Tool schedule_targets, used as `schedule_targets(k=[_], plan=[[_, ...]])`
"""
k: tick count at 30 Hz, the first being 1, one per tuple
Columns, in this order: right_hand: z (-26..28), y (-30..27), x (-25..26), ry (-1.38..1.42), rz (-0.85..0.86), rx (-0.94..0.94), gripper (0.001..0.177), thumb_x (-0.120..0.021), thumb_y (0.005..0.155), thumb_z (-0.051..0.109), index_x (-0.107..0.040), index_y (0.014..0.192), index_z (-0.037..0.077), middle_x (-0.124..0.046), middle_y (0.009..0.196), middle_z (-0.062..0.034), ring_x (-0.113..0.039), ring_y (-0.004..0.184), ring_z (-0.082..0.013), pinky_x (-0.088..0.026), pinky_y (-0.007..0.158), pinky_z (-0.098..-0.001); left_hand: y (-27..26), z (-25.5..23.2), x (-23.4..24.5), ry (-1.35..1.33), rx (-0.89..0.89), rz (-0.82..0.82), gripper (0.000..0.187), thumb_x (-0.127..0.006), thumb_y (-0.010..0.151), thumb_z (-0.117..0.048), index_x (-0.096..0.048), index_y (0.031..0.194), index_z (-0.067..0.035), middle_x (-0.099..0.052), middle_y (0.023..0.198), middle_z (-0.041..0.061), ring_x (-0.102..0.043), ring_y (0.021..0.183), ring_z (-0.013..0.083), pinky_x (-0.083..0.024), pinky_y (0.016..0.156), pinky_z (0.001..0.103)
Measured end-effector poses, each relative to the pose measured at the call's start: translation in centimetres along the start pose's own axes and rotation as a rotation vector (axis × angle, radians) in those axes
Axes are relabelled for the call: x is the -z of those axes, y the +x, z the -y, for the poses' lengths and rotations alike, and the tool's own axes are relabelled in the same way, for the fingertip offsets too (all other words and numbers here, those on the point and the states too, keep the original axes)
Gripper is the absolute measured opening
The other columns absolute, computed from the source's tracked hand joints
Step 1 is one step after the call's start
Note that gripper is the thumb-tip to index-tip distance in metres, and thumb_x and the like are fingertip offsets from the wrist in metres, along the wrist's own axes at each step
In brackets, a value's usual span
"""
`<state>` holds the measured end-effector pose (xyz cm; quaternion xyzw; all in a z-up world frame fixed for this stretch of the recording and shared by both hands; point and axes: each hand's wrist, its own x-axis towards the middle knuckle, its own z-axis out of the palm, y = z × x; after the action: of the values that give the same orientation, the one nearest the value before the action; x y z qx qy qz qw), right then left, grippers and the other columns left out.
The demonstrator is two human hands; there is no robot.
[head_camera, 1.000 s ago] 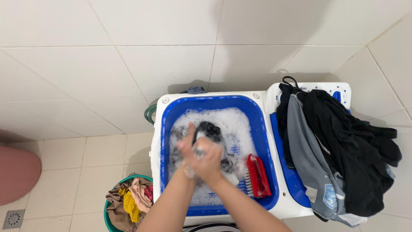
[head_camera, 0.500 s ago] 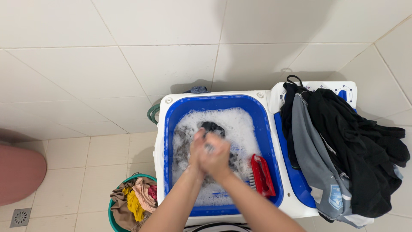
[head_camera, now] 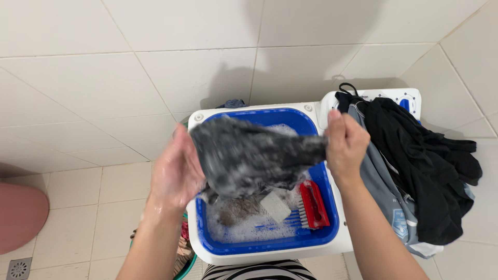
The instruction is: The person hand washes a dark garment in a blue basin filled with soapy water. They scrub the fabric with their hands and a red brush, then rinse and wring out the item before placing it in a green bucket.
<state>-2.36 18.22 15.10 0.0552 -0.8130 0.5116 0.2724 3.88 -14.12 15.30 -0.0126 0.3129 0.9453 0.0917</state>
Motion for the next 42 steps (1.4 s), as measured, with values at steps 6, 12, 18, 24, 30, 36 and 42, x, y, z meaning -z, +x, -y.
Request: schedule_targets(k=[6, 12, 18, 24, 30, 36, 42], plan=[[-0.9, 0.2, -5.1, -0.064, 0.207, -0.054, 0.037, -0.068, 0.098, 0.039, -0.072, 0.112, 0.005, -0.071, 0.109, -0.0079, -0.065, 0.098, -0.0168, -0.052, 0.083, -0.0314, 2.9, 8.3, 6.2, 0.742, 0.441, -0.418, 0.103, -0.068, 0.082, -0.069, -0.032, 0.154, -0.004, -0.048, 0.146, 0.015, -0.044, 0.139, 0.0302, -0.034, 0.116, 0.052], [-5.0, -8.8, -10.0, 0.121, 0.506, -0.002, 0.066, -0.085, 0.08, 0.036, -0.067, 0.134, 0.001, -0.054, 0.15, -0.0184, -0.043, 0.142, -0.0374, -0.032, 0.115, -0.0482, 3.6, 12.0, 6.8, 0.759, 0.322, -0.337, 0.058, -0.081, 0.083, -0.033, -0.069, 0.125, 0.004, -0.075, 0.114, 0.014, -0.068, 0.097, 0.0196, -0.054, 0.085, 0.034], [-6.9, -11.4, -10.7, -0.028, 0.566, -0.261, 0.047, -0.085, 0.075, 0.045, -0.081, 0.102, 0.007, -0.069, 0.143, -0.007, -0.048, 0.15, -0.0289, -0.042, 0.119, -0.0413, 4.7, 5.7, 4.5, 0.183, 0.021, -0.465, 0.032, -0.077, 0.092, -0.027, -0.068, 0.112, -0.004, -0.071, 0.095, 0.008, -0.068, 0.08, 0.0195, -0.058, 0.073, 0.035], [2.0, -15.1, -13.5, 0.654, 0.218, -0.592, 0.033, -0.084, 0.077, 0.036, -0.079, 0.1, 0.013, -0.074, 0.111, -0.0084, -0.07, 0.1, -0.0239, -0.056, 0.092, -0.0401, 5.0, 11.2, 11.0, 0.087, 0.018, -0.867, 0.029, -0.068, 0.089, -0.036, -0.069, 0.099, -0.01, -0.075, 0.086, 0.005, -0.073, 0.074, 0.0196, -0.062, 0.064, 0.035], [3.1, -14.8, -16.2, 0.507, 0.24, -0.442, 0.031, -0.074, 0.084, 0.029, -0.066, 0.063, 0.009, -0.07, 0.061, -0.0003, -0.065, 0.048, -0.0103, -0.047, 0.041, -0.0264, 2.5, 17.8, 10.0, -0.211, 0.212, -0.381, 0.049, -0.064, 0.095, -0.06, -0.065, 0.086, -0.012, -0.066, 0.075, 0.005, -0.063, 0.063, 0.018, -0.054, 0.051, 0.031], [-5.0, -9.3, -12.1, -0.232, 0.168, -0.368, 0.056, -0.071, 0.099, 0.042, -0.058, 0.063, 0.001, -0.056, 0.055, -0.012, -0.047, 0.053, -0.0251, -0.04, 0.051, -0.0435, 4.3, 10.8, 1.3, 0.545, 0.425, -0.432, 0.039, -0.05, 0.097, -0.04, -0.066, 0.121, -0.014, -0.074, 0.097, 0.011, -0.072, 0.084, 0.0214, -0.059, 0.075, 0.036], [-5.9, -10.4, -1.9, -0.711, 0.235, -0.01, 0.032, -0.075, 0.089, 0.028, -0.067, 0.112, 0.007, -0.067, 0.12, -0.0178, -0.055, 0.122, -0.0409, -0.043, 0.102, -0.0506, 8.4, 5.3, -3.6, 1.382, -0.018, 0.027, 0.048, -0.058, 0.096, -0.042, -0.072, 0.109, 0.002, -0.073, 0.1, 0.021, -0.069, 0.096, 0.0304, -0.054, 0.087, 0.042]])
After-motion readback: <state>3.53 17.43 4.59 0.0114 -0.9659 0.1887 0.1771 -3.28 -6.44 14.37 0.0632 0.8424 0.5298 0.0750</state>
